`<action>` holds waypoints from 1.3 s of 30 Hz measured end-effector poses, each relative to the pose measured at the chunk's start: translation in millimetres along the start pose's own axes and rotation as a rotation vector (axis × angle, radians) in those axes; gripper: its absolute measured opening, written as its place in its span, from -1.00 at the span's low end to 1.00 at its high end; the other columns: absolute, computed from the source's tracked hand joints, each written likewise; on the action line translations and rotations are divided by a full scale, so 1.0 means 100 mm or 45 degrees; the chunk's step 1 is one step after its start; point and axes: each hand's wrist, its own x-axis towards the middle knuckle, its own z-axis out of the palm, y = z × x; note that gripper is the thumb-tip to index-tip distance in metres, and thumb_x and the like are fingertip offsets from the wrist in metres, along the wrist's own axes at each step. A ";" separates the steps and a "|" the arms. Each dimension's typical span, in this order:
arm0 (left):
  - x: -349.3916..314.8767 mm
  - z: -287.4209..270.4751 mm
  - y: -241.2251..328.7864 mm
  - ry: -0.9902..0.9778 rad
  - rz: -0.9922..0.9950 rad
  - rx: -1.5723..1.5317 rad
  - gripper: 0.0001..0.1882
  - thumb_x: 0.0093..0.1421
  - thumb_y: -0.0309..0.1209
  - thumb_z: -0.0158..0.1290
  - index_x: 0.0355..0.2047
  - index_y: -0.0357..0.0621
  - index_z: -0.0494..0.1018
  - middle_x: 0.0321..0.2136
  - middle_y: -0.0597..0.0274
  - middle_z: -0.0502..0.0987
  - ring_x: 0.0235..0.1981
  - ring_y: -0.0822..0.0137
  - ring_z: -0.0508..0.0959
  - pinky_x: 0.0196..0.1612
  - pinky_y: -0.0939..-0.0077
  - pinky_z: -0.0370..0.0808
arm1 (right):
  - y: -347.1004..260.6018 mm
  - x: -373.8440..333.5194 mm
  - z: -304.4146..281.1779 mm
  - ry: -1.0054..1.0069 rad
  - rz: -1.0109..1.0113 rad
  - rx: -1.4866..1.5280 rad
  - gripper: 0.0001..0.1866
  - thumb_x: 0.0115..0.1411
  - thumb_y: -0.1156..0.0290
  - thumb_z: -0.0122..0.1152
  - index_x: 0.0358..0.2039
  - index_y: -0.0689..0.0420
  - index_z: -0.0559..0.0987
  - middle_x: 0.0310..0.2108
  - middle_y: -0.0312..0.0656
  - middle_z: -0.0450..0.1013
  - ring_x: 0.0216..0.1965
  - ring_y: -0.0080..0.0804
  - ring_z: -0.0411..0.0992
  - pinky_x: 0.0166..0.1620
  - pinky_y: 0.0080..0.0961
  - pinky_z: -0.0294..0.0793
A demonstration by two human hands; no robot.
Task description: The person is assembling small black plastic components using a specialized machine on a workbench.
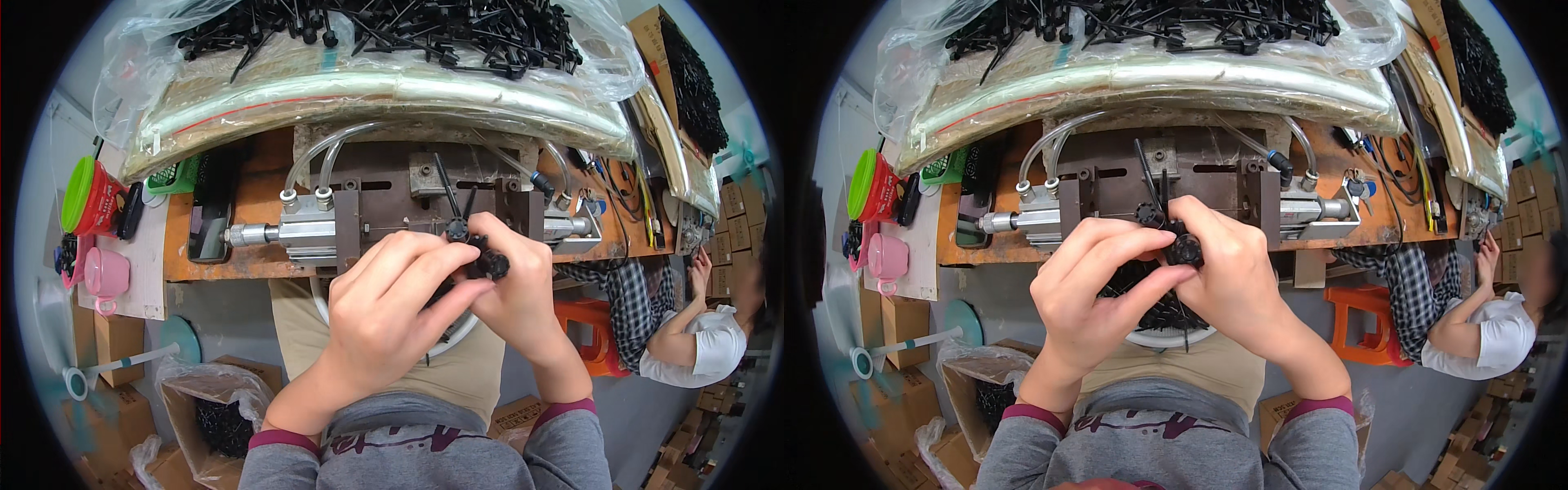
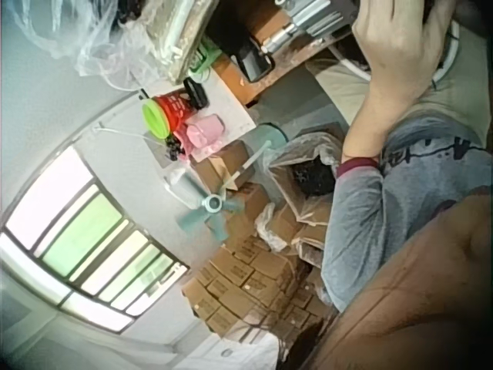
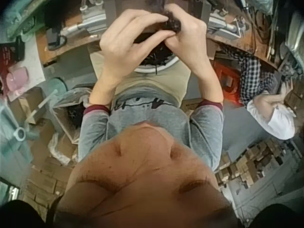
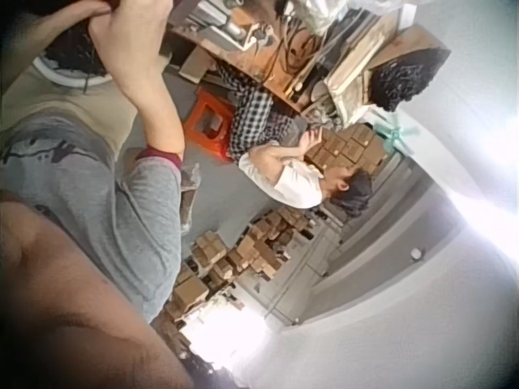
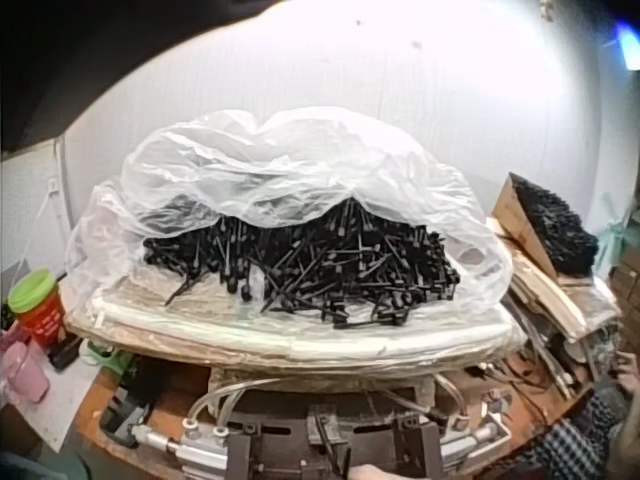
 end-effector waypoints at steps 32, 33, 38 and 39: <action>-0.33 0.14 -0.22 -0.406 0.051 0.500 -0.73 -0.04 -0.43 0.33 -0.29 -0.20 0.60 0.02 0.10 0.60 -0.41 0.28 0.65 -0.32 0.49 0.58 | 0.05 -0.38 -0.23 0.155 0.780 1.000 -0.87 0.21 0.58 0.29 -0.24 0.34 0.64 -0.45 -0.11 0.59 -0.66 -0.63 0.41 -0.60 -0.73 0.29; -0.33 0.14 -0.21 -0.421 0.038 0.520 -0.72 -0.05 -0.43 0.33 -0.29 -0.19 0.60 0.01 0.11 0.60 -0.43 0.30 0.64 -0.34 0.50 0.57 | 0.06 -0.40 -0.21 0.177 0.793 1.029 -0.87 0.18 0.61 0.31 -0.25 0.35 0.63 -0.45 -0.11 0.59 -0.66 -0.63 0.42 -0.61 -0.74 0.30; -0.31 0.09 -0.20 -0.413 0.008 0.407 -0.69 -0.08 -0.43 0.36 -0.28 -0.19 0.61 -0.03 0.12 0.62 -0.45 0.33 0.63 -0.38 0.52 0.56 | 0.11 -0.43 -0.18 0.158 0.846 1.020 -0.89 0.17 0.61 0.32 -0.28 0.36 0.63 -0.48 -0.12 0.58 -0.69 -0.61 0.42 -0.64 -0.73 0.31; -0.29 0.06 -0.19 -0.407 -0.005 0.349 -0.68 -0.09 -0.44 0.37 -0.27 -0.19 0.62 -0.04 0.11 0.63 -0.44 0.32 0.64 -0.38 0.51 0.56 | 0.11 -0.43 -0.17 0.156 0.854 1.016 -0.89 0.18 0.61 0.31 -0.29 0.36 0.62 -0.49 -0.12 0.58 -0.70 -0.61 0.42 -0.65 -0.73 0.30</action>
